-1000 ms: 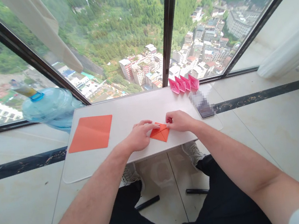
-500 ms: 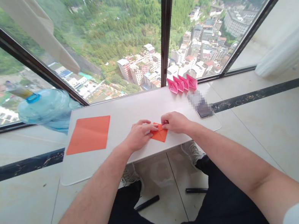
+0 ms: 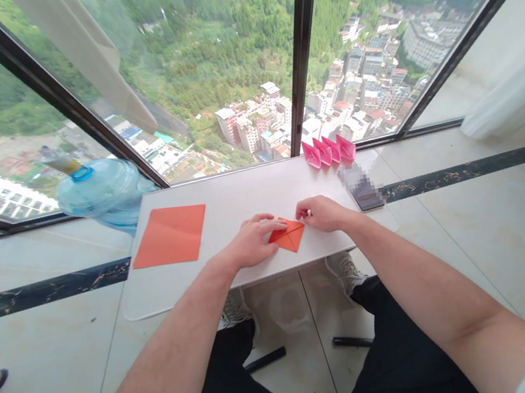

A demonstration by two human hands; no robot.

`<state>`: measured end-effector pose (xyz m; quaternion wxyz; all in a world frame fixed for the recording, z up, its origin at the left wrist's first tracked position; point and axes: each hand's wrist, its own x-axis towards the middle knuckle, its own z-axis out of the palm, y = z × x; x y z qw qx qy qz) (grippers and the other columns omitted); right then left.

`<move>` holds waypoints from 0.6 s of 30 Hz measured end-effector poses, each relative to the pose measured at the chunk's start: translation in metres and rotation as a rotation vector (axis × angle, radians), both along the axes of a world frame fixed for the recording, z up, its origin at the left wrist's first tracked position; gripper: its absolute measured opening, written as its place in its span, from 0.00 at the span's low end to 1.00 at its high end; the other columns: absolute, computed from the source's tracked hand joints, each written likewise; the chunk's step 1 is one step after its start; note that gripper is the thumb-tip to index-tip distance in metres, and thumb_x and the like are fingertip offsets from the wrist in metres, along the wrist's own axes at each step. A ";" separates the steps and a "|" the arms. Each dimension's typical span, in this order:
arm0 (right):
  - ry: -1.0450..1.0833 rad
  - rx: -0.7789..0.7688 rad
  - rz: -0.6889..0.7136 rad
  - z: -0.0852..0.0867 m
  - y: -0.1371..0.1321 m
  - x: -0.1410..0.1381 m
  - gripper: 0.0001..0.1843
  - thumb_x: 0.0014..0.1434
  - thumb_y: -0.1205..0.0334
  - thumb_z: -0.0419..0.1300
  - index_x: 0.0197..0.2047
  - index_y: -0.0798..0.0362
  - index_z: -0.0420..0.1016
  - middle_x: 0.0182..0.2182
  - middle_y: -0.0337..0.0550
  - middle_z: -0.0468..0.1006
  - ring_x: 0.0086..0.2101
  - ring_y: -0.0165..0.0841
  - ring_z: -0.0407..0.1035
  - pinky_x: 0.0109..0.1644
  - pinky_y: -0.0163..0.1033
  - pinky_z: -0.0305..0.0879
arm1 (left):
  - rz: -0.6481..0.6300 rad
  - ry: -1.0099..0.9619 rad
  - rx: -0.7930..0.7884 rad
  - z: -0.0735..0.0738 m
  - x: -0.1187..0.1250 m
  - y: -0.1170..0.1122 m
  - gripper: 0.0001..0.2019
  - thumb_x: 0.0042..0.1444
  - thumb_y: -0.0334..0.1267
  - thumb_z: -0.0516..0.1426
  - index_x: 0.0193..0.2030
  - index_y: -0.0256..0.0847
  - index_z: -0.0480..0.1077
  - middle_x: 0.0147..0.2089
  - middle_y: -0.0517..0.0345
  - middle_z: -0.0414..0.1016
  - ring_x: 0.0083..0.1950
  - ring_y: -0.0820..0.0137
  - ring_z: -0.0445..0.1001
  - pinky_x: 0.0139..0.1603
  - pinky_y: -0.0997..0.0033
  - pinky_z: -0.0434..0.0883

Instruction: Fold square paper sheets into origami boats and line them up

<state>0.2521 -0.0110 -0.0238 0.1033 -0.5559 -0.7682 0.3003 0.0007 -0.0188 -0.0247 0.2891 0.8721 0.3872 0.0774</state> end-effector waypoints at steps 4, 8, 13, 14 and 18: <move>0.053 0.006 -0.030 0.001 -0.001 0.001 0.15 0.52 0.73 0.57 0.40 0.51 0.79 0.36 0.39 0.81 0.36 0.30 0.72 0.42 0.32 0.64 | -0.025 0.022 0.145 0.005 0.011 -0.010 0.33 0.47 0.46 0.65 0.63 0.56 0.69 0.63 0.55 0.70 0.66 0.51 0.62 0.68 0.48 0.56; 0.018 0.038 -0.062 0.000 -0.002 -0.002 0.11 0.53 0.71 0.58 0.38 0.52 0.79 0.34 0.39 0.81 0.35 0.31 0.72 0.40 0.32 0.63 | -0.098 0.083 0.255 0.011 0.025 -0.032 0.42 0.39 0.59 0.69 0.62 0.47 0.67 0.58 0.46 0.69 0.63 0.47 0.61 0.66 0.47 0.58; 0.022 0.058 -0.064 -0.001 -0.001 -0.006 0.11 0.54 0.71 0.57 0.37 0.52 0.79 0.35 0.40 0.82 0.36 0.32 0.73 0.42 0.34 0.63 | -0.214 0.121 0.325 0.008 0.042 -0.067 0.29 0.50 0.42 0.65 0.59 0.41 0.66 0.54 0.43 0.71 0.58 0.51 0.66 0.59 0.53 0.65; 0.035 0.062 -0.073 -0.001 -0.002 -0.006 0.11 0.54 0.71 0.57 0.37 0.51 0.79 0.35 0.40 0.82 0.36 0.32 0.73 0.42 0.34 0.63 | -0.216 0.104 0.324 0.007 0.043 -0.071 0.22 0.53 0.35 0.61 0.56 0.40 0.68 0.51 0.44 0.73 0.55 0.54 0.68 0.56 0.56 0.66; 0.187 0.025 -0.194 0.006 -0.003 -0.009 0.08 0.58 0.63 0.58 0.34 0.53 0.78 0.31 0.40 0.81 0.32 0.31 0.73 0.37 0.34 0.64 | -0.017 -0.135 0.115 0.004 0.039 -0.061 0.10 0.58 0.33 0.55 0.43 0.43 0.75 0.39 0.52 0.78 0.43 0.62 0.73 0.46 0.64 0.69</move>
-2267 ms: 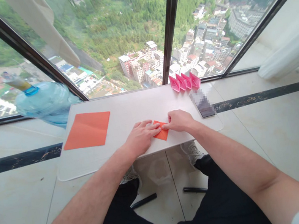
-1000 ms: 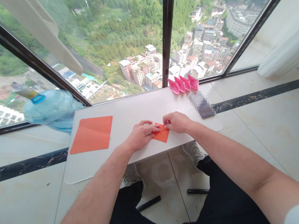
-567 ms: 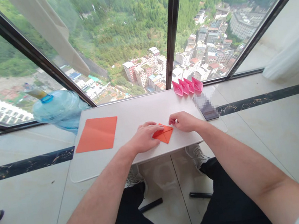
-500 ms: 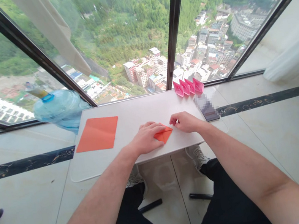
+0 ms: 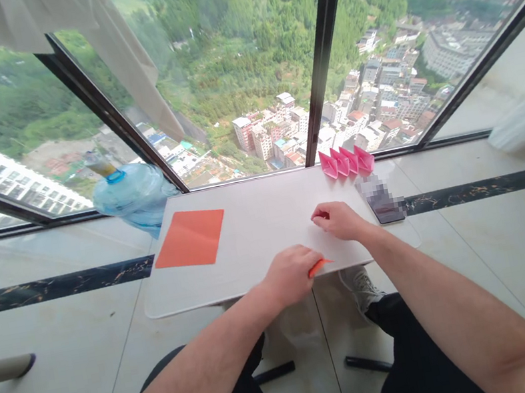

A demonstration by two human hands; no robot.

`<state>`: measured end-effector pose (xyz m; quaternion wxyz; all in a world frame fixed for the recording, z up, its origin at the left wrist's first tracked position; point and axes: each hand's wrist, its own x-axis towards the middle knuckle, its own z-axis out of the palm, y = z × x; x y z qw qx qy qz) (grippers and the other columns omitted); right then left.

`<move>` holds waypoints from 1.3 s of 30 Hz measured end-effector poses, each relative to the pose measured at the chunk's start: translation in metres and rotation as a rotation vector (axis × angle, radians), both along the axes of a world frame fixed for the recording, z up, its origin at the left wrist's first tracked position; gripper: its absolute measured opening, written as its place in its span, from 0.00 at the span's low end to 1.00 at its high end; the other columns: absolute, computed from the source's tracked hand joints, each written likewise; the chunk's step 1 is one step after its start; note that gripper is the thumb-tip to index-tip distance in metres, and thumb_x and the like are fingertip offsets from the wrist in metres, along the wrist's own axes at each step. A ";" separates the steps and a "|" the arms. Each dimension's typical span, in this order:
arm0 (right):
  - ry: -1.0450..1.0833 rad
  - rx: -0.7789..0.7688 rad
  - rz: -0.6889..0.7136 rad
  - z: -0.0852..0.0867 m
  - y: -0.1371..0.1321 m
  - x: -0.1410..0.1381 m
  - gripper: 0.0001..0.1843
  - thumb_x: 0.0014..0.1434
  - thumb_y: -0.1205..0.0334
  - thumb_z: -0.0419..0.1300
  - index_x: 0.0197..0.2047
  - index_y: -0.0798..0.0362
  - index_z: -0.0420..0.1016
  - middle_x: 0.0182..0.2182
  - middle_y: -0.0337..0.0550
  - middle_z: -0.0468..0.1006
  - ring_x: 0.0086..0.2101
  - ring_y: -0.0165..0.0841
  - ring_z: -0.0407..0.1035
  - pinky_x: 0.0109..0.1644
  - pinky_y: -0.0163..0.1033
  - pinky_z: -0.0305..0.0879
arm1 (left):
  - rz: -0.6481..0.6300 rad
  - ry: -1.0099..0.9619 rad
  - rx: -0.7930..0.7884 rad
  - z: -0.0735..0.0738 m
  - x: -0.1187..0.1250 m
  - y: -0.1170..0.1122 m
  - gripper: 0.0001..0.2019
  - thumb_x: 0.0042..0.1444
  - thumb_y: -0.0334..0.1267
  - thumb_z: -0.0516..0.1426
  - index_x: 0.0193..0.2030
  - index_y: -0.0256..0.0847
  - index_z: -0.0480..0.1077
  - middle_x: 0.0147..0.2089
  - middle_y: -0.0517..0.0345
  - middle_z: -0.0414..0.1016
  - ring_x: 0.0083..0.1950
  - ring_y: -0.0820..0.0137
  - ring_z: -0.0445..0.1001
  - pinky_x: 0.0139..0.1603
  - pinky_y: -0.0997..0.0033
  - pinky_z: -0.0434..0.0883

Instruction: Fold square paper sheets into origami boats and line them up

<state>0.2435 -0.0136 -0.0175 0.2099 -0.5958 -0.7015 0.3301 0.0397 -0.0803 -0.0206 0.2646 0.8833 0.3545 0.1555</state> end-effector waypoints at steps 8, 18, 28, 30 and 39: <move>0.494 -0.168 0.014 0.016 -0.001 -0.024 0.10 0.53 0.56 0.66 0.32 0.55 0.77 0.23 0.39 0.77 0.25 0.29 0.70 0.31 0.34 0.67 | 0.628 -0.585 -0.544 0.016 -0.017 0.056 0.10 0.45 0.41 0.65 0.32 0.37 0.76 0.28 0.61 0.76 0.30 0.70 0.72 0.31 0.72 0.66; 0.598 -0.204 -0.103 0.012 0.005 -0.025 0.06 0.48 0.63 0.65 0.30 0.54 0.74 0.22 0.37 0.77 0.23 0.27 0.69 0.26 0.33 0.66 | 0.523 -0.647 -0.662 0.013 -0.027 0.065 0.05 0.42 0.34 0.64 0.27 0.37 0.74 0.23 0.59 0.74 0.26 0.72 0.70 0.30 0.71 0.66; 0.676 -0.209 -0.043 0.007 0.008 -0.020 0.13 0.51 0.55 0.69 0.35 0.56 0.77 0.22 0.41 0.80 0.23 0.31 0.74 0.27 0.33 0.69 | 0.649 -0.783 -0.697 0.011 -0.027 0.072 0.10 0.43 0.37 0.65 0.33 0.35 0.76 0.26 0.55 0.79 0.27 0.70 0.75 0.31 0.69 0.70; 0.730 -0.198 -0.036 0.006 0.008 -0.019 0.18 0.48 0.53 0.70 0.38 0.57 0.81 0.22 0.42 0.80 0.24 0.30 0.74 0.29 0.35 0.71 | 0.656 -0.798 -0.712 0.012 -0.028 0.072 0.11 0.42 0.35 0.64 0.34 0.35 0.76 0.25 0.54 0.79 0.27 0.69 0.76 0.32 0.69 0.71; 0.901 -0.185 -0.098 0.004 0.006 -0.020 0.14 0.44 0.62 0.70 0.37 0.55 0.86 0.27 0.44 0.83 0.27 0.33 0.76 0.35 0.40 0.76 | 0.655 -0.931 -0.738 0.019 -0.029 0.071 0.08 0.39 0.32 0.64 0.30 0.36 0.75 0.26 0.56 0.79 0.29 0.69 0.77 0.36 0.67 0.73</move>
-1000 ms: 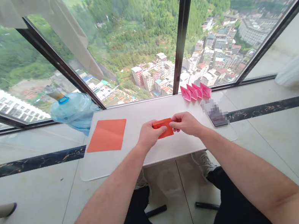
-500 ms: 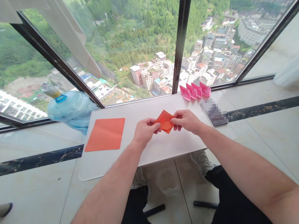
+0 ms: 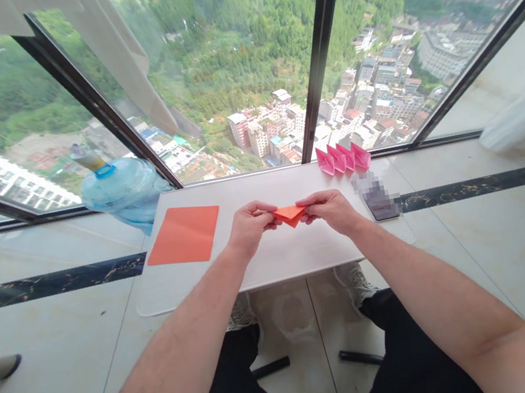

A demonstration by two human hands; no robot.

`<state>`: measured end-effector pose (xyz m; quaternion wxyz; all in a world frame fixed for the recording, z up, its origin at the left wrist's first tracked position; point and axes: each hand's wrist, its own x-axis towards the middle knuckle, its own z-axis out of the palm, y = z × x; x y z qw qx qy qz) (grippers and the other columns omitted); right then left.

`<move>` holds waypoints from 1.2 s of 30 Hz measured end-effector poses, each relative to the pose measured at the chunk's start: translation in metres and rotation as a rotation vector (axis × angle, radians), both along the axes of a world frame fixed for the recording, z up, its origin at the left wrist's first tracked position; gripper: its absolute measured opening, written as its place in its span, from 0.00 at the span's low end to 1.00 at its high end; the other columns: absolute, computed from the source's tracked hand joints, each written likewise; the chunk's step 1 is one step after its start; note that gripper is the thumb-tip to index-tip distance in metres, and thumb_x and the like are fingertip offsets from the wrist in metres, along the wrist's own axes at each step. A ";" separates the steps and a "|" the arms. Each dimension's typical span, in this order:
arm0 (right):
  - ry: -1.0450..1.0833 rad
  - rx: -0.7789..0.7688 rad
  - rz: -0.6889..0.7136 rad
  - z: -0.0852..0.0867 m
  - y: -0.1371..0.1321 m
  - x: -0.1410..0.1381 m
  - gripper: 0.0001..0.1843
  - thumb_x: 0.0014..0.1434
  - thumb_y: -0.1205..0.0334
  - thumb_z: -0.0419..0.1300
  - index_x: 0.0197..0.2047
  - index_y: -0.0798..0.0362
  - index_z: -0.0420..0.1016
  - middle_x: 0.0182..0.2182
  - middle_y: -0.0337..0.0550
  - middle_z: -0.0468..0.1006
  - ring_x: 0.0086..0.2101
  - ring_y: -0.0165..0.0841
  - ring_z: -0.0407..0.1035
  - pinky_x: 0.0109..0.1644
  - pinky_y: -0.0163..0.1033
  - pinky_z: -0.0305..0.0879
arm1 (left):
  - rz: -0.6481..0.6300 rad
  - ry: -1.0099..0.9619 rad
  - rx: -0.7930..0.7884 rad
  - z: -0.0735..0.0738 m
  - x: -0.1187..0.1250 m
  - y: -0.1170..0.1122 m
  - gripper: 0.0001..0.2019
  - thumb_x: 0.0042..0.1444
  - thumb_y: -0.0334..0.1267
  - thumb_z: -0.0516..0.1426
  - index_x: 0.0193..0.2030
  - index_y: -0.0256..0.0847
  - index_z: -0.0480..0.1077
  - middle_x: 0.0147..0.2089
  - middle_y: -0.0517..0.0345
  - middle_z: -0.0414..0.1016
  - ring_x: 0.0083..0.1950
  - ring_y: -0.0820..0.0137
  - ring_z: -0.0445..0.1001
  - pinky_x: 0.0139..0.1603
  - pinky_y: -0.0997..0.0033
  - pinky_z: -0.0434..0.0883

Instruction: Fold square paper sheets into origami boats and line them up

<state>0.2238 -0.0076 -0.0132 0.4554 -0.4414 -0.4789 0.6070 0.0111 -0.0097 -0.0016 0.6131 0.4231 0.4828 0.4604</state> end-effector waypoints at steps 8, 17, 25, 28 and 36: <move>0.031 -0.003 -0.001 -0.003 -0.001 0.001 0.10 0.44 0.66 0.67 0.33 0.55 0.86 0.27 0.45 0.83 0.28 0.34 0.77 0.38 0.41 0.77 | 0.017 -0.018 0.021 0.000 0.000 0.000 0.06 0.37 0.29 0.63 0.27 0.36 0.75 0.25 0.56 0.78 0.29 0.68 0.77 0.34 0.67 0.71; -0.005 0.002 -0.014 0.002 -0.001 -0.002 0.07 0.42 0.66 0.66 0.29 0.55 0.84 0.25 0.42 0.82 0.26 0.34 0.77 0.36 0.41 0.76 | 0.024 0.041 0.081 0.000 0.002 -0.001 0.03 0.42 0.34 0.61 0.25 0.38 0.71 0.22 0.57 0.75 0.27 0.68 0.76 0.29 0.70 0.67; -0.069 0.103 0.034 0.003 -0.007 -0.010 0.09 0.46 0.62 0.67 0.33 0.55 0.83 0.25 0.42 0.82 0.28 0.34 0.77 0.34 0.40 0.75 | 0.011 0.134 0.058 -0.005 0.012 -0.005 0.14 0.40 0.39 0.69 0.33 0.36 0.77 0.29 0.55 0.78 0.29 0.70 0.73 0.31 0.68 0.69; -0.039 0.108 0.034 0.003 -0.007 -0.011 0.23 0.47 0.60 0.71 0.48 0.53 0.80 0.28 0.41 0.83 0.30 0.35 0.78 0.34 0.40 0.75 | 0.089 0.091 0.065 -0.008 0.012 -0.005 0.12 0.40 0.39 0.69 0.31 0.37 0.76 0.29 0.57 0.77 0.30 0.70 0.73 0.32 0.67 0.70; -0.034 0.106 -0.025 0.001 -0.005 -0.012 0.22 0.48 0.49 0.72 0.43 0.55 0.81 0.28 0.44 0.83 0.29 0.36 0.78 0.33 0.42 0.76 | 0.081 -0.017 0.001 -0.008 0.013 -0.006 0.15 0.38 0.41 0.71 0.29 0.38 0.74 0.28 0.58 0.75 0.30 0.69 0.74 0.33 0.65 0.70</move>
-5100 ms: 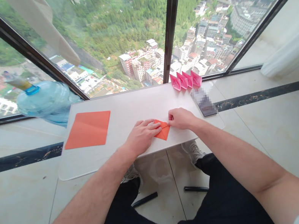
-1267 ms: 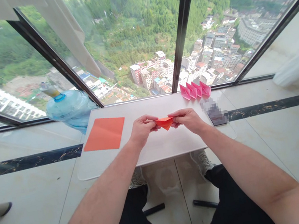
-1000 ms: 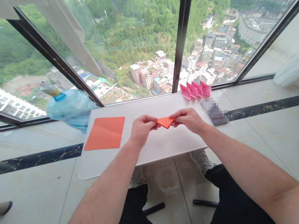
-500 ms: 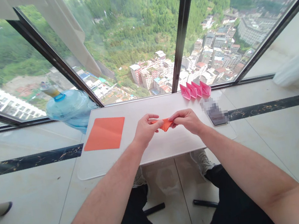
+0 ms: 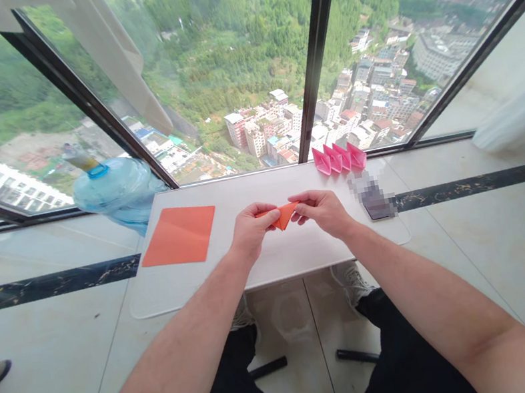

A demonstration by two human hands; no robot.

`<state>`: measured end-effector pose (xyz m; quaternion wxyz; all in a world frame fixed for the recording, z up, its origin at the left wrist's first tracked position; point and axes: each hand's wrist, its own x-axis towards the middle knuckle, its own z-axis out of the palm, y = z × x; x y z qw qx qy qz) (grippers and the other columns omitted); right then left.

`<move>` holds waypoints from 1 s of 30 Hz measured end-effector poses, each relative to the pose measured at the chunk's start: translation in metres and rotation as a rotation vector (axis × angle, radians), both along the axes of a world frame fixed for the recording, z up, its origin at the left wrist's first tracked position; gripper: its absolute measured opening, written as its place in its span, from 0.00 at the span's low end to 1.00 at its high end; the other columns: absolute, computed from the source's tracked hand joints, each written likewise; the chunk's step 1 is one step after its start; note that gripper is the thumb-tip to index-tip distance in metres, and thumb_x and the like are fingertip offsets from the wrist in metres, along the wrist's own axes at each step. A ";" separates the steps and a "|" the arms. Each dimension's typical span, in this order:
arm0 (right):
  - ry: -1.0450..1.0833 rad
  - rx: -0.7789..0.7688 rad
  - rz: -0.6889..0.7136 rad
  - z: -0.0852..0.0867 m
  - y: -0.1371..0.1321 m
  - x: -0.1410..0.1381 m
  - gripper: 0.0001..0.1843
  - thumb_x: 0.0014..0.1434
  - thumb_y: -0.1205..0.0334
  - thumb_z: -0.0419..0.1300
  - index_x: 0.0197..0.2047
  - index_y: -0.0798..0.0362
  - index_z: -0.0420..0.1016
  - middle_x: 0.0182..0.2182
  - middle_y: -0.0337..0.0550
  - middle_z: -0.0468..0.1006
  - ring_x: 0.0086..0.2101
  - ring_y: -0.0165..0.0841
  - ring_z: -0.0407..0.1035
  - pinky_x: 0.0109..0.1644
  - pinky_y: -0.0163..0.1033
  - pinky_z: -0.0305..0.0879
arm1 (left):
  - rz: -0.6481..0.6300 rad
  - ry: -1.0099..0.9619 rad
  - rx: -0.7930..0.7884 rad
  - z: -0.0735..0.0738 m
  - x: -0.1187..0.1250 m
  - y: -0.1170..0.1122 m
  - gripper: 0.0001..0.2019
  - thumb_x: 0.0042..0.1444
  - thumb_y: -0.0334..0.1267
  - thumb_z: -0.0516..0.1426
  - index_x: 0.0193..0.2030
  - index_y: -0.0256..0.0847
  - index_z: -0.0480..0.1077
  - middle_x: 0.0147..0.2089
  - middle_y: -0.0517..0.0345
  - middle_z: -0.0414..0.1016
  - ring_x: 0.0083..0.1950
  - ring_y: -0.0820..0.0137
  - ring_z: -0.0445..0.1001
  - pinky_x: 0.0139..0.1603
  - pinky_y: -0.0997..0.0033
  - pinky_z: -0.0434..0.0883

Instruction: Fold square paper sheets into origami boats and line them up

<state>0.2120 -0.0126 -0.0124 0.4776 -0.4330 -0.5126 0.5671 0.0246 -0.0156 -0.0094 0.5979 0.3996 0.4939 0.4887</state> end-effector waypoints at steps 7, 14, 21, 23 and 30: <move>0.027 -0.020 -0.005 0.004 -0.001 -0.001 0.21 0.48 0.47 0.72 0.39 0.55 0.83 0.27 0.44 0.83 0.29 0.36 0.78 0.34 0.42 0.76 | -0.018 -0.051 -0.017 0.000 0.002 -0.002 0.16 0.37 0.41 0.72 0.29 0.38 0.72 0.28 0.59 0.75 0.30 0.69 0.74 0.34 0.65 0.71; 0.075 -0.062 -0.007 0.003 -0.002 -0.001 0.21 0.49 0.48 0.71 0.40 0.56 0.82 0.27 0.44 0.83 0.28 0.34 0.78 0.33 0.40 0.74 | 0.035 0.005 0.051 -0.003 0.004 -0.002 0.15 0.38 0.42 0.72 0.29 0.38 0.74 0.29 0.59 0.75 0.31 0.70 0.73 0.35 0.66 0.71; 0.030 -0.040 -0.009 0.001 -0.001 -0.006 0.23 0.46 0.50 0.74 0.42 0.55 0.80 0.28 0.42 0.82 0.28 0.33 0.76 0.32 0.40 0.74 | 0.107 0.091 0.109 -0.002 0.006 -0.003 0.15 0.39 0.43 0.71 0.31 0.38 0.75 0.29 0.59 0.77 0.32 0.69 0.74 0.36 0.67 0.71; 0.013 -0.044 -0.033 0.001 0.000 -0.008 0.23 0.47 0.48 0.73 0.39 0.56 0.80 0.26 0.42 0.81 0.26 0.32 0.74 0.32 0.40 0.74 | 0.113 0.128 0.119 -0.002 0.006 -0.003 0.15 0.39 0.42 0.71 0.32 0.38 0.76 0.29 0.59 0.77 0.32 0.69 0.74 0.36 0.67 0.71; -0.019 -0.046 -0.052 0.000 -0.001 -0.009 0.19 0.52 0.48 0.69 0.38 0.57 0.80 0.24 0.42 0.80 0.25 0.32 0.74 0.30 0.39 0.73 | 0.167 0.335 0.205 0.004 0.007 -0.007 0.09 0.43 0.40 0.68 0.30 0.40 0.77 0.29 0.59 0.78 0.32 0.69 0.73 0.35 0.69 0.69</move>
